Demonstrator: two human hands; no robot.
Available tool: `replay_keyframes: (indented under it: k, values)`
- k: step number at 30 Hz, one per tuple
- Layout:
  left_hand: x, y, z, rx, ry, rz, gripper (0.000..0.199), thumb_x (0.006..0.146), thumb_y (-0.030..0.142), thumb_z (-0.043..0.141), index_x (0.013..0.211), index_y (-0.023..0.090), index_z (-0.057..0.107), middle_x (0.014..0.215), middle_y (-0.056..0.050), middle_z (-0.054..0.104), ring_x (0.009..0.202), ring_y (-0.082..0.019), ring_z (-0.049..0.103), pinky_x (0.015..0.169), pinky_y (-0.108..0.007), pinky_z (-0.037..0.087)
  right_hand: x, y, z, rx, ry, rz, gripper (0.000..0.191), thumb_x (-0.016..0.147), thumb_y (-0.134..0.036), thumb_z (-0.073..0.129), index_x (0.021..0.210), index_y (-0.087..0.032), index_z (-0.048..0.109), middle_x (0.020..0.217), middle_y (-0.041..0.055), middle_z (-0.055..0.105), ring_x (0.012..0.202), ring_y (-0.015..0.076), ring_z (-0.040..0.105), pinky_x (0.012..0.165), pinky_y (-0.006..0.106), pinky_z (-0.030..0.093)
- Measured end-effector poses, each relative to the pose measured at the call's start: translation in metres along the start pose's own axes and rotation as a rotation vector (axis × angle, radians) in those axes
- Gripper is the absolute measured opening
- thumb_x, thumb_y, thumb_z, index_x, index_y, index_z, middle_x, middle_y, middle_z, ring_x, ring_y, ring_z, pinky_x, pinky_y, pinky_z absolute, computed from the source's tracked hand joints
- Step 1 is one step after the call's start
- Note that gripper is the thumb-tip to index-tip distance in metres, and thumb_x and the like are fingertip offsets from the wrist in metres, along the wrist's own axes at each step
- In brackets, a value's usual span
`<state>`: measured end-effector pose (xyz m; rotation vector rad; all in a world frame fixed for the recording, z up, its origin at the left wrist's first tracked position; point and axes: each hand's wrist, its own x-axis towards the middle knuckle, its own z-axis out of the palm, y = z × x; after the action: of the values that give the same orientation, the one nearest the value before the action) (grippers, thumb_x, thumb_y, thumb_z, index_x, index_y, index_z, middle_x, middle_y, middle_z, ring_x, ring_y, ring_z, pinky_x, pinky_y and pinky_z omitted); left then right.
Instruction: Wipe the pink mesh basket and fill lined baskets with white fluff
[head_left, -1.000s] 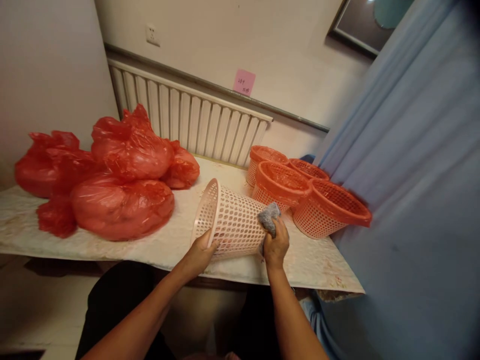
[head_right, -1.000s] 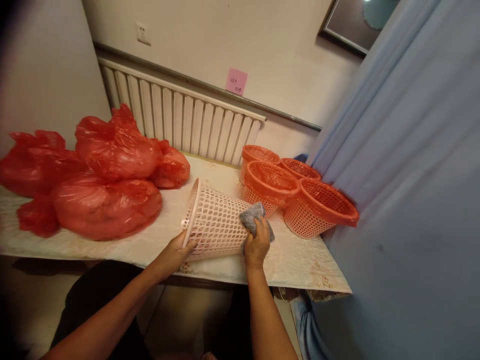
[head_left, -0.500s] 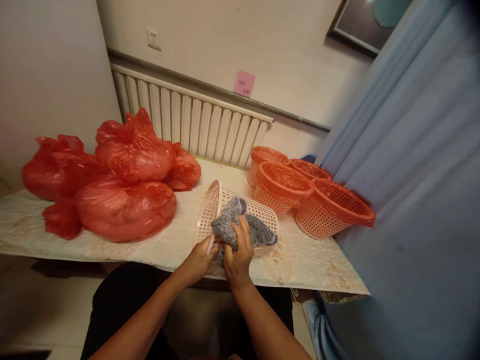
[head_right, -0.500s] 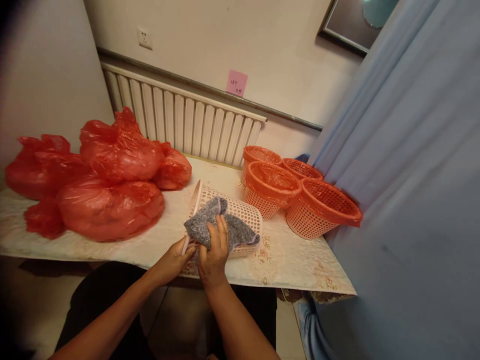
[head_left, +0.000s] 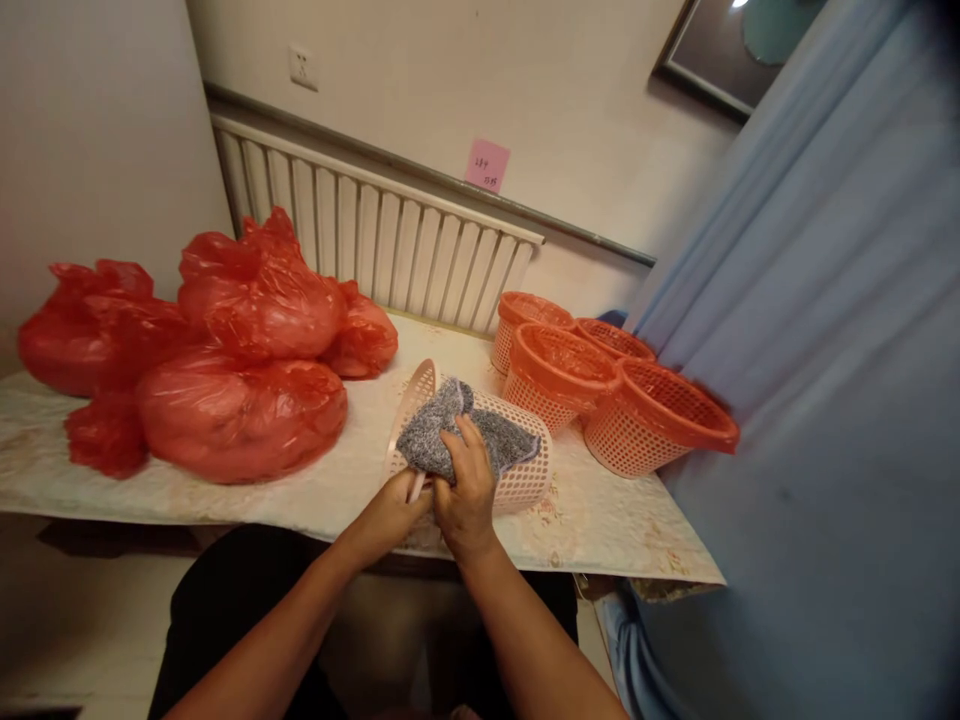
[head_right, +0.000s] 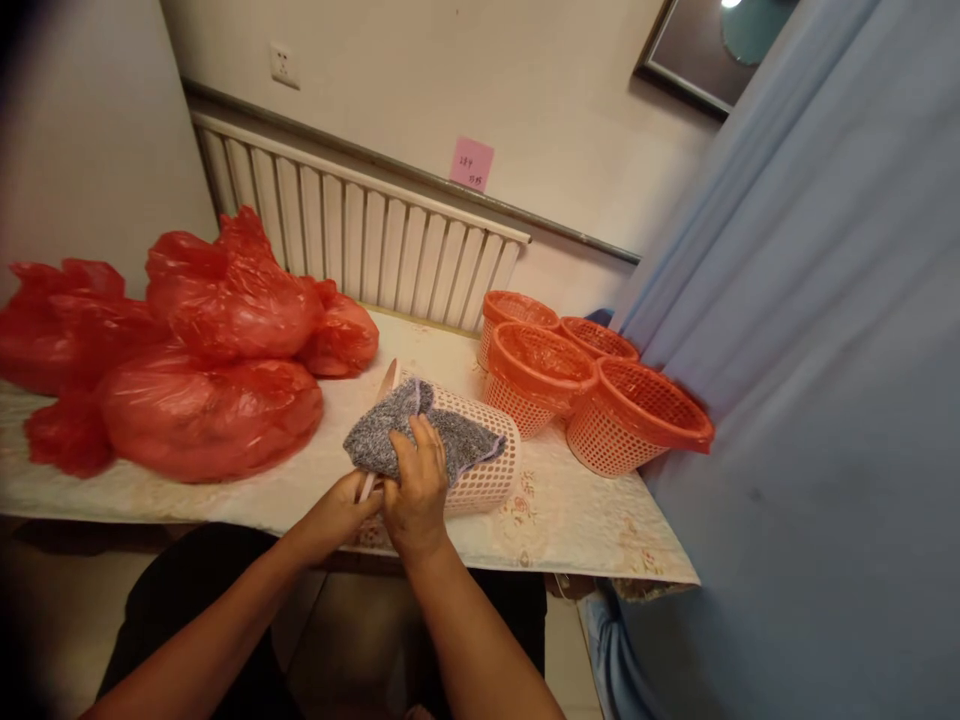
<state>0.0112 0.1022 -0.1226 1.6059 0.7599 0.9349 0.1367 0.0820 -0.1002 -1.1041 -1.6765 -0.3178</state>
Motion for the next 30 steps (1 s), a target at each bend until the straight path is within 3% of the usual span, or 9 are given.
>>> replay_keyframes:
  k: [4, 8, 13, 16, 19, 21, 25, 30]
  values:
    - [0.009, 0.01, 0.003, 0.021, 0.046, 0.038, 0.046, 0.084, 0.036, 0.052, 0.122, 0.011, 0.057, 0.121, -0.012, 0.067, 0.11, -0.027, 0.061, 0.103, -0.042, 0.044, 0.004, 0.015, -0.007, -0.035, -0.026, 0.003, 0.058, 0.068, -0.002, 0.04, 0.12, -0.017, 0.059, 0.137, 0.0119, 0.053, 0.136, 0.0236, 0.041, 0.112, 0.05, 0.036]
    - [0.005, 0.009, 0.002, 0.07, 0.036, 0.037, 0.047, 0.085, 0.032, 0.049, 0.127, 0.013, 0.054, 0.128, -0.011, 0.063, 0.119, -0.026, 0.058, 0.108, -0.042, 0.04, 0.004, 0.058, -0.021, -0.147, -0.008, 0.074, 0.054, 0.067, -0.003, 0.04, 0.115, -0.017, 0.062, 0.131, 0.0112, 0.058, 0.132, 0.0228, 0.046, 0.11, 0.048, 0.037]
    - [0.005, 0.006, 0.001, 0.068, 0.039, 0.025, 0.051, 0.083, 0.029, 0.049, 0.13, 0.012, 0.053, 0.128, -0.011, 0.064, 0.118, -0.026, 0.058, 0.108, -0.043, 0.041, -0.023, 0.121, -0.05, -0.278, 0.111, 0.246, 0.048, 0.072, -0.008, 0.04, 0.113, -0.014, 0.063, 0.129, 0.0136, 0.06, 0.126, 0.0239, 0.05, 0.109, 0.049, 0.039]
    - [0.008, 0.004, 0.001, 0.075, 0.053, 0.027, 0.048, 0.083, 0.028, 0.049, 0.128, 0.013, 0.055, 0.127, -0.01, 0.065, 0.118, -0.026, 0.059, 0.108, -0.043, 0.041, -0.046, 0.132, -0.061, -0.295, 0.197, 0.381, 0.048, 0.074, -0.011, 0.04, 0.117, -0.013, 0.062, 0.13, 0.015, 0.058, 0.126, 0.025, 0.051, 0.108, 0.049, 0.04]
    - [0.009, 0.005, 0.0, 0.083, 0.045, 0.022, 0.047, 0.083, 0.027, 0.049, 0.127, 0.012, 0.055, 0.127, -0.01, 0.065, 0.119, -0.026, 0.058, 0.108, -0.042, 0.041, -0.065, 0.115, -0.057, -0.293, 0.278, 0.486, 0.047, 0.077, -0.013, 0.042, 0.121, -0.012, 0.059, 0.134, 0.0169, 0.055, 0.128, 0.0273, 0.049, 0.107, 0.051, 0.04]
    - [0.009, 0.007, 0.0, 0.081, 0.039, 0.019, 0.047, 0.083, 0.027, 0.049, 0.127, 0.012, 0.055, 0.127, -0.01, 0.065, 0.119, -0.026, 0.058, 0.108, -0.041, 0.04, -0.073, 0.093, -0.046, -0.273, 0.305, 0.475, 0.047, 0.079, -0.013, 0.043, 0.123, -0.012, 0.058, 0.137, 0.0178, 0.052, 0.131, 0.0282, 0.047, 0.108, 0.053, 0.039]
    - [0.008, 0.01, 0.002, 0.022, 0.019, 0.031, 0.046, 0.084, 0.03, 0.051, 0.127, 0.013, 0.056, 0.129, -0.011, 0.064, 0.121, -0.027, 0.057, 0.109, -0.043, 0.04, -0.07, 0.042, -0.02, -0.129, 0.231, 0.297, 0.047, 0.08, -0.008, 0.042, 0.125, -0.015, 0.055, 0.141, 0.0162, 0.049, 0.134, 0.0268, 0.043, 0.108, 0.056, 0.038]
    - [0.003, 0.001, 0.003, 0.007, -0.023, 0.089, 0.047, 0.089, 0.036, 0.05, 0.131, 0.014, 0.053, 0.133, -0.012, 0.061, 0.123, -0.027, 0.055, 0.11, -0.044, 0.038, -0.031, 0.005, -0.002, 0.034, 0.127, 0.069, 0.051, 0.078, -0.004, 0.042, 0.126, -0.018, 0.053, 0.144, 0.0139, 0.046, 0.138, 0.0264, 0.039, 0.11, 0.055, 0.037]
